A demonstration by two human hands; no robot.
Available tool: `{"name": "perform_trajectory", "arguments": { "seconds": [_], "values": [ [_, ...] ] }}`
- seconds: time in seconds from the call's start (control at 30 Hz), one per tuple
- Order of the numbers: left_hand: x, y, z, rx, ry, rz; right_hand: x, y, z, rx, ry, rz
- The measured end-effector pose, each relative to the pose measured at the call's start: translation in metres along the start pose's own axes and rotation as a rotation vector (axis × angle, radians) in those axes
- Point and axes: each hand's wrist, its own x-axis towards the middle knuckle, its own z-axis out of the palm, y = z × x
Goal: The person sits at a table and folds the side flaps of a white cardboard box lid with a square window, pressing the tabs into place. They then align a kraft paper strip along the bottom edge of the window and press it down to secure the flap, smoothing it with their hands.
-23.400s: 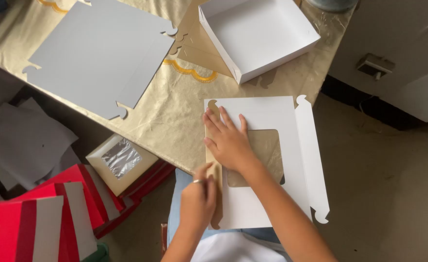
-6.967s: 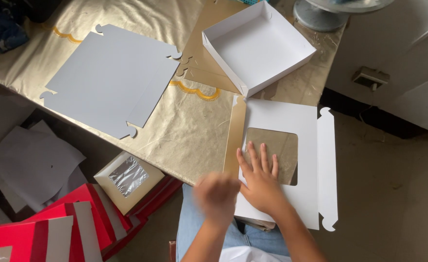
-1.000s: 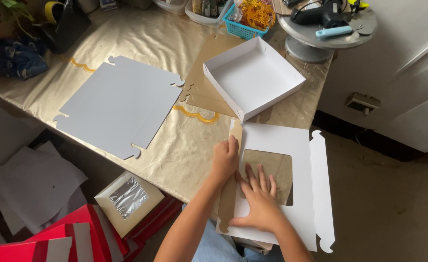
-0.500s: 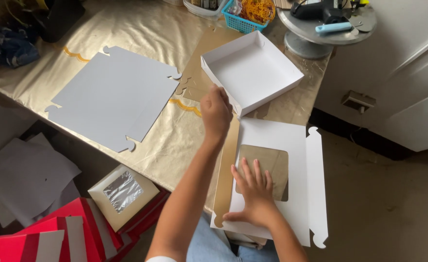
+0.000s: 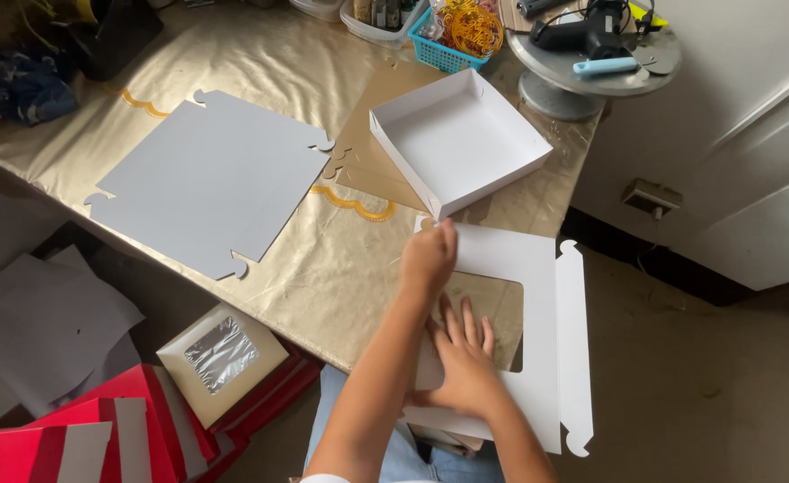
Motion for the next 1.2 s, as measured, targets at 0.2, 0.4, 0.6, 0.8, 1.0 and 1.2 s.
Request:
{"name": "perform_trajectory", "arguments": {
  "seconds": [0.2, 0.4, 0.6, 0.8, 1.0, 1.2],
  "values": [
    [-0.004, -0.029, 0.023, 0.36, -0.176, 0.123, -0.002, 0.005, 0.005, -0.03, 0.035, -0.048],
    [0.046, -0.061, -0.018, -0.969, -0.017, -0.634, -0.001, 0.017, 0.018, -0.06, 0.109, -0.138],
    [0.096, 0.063, -0.101, -1.24, -0.053, -0.469, -0.005, 0.007, 0.004, -0.025, 0.029, -0.085],
    [0.054, 0.06, -0.055, -1.292, -0.075, -0.343, -0.007, 0.005, 0.004, -0.042, 0.066, -0.129],
    [-0.009, -0.025, 0.02, -0.373, 0.002, -0.176, -0.003, 0.012, 0.011, 0.006, 0.108, -0.139],
    [-0.009, -0.028, 0.018, -0.459, 0.063, -0.212, 0.0, 0.013, 0.013, -0.048, 0.061, -0.093]
  ]
}}
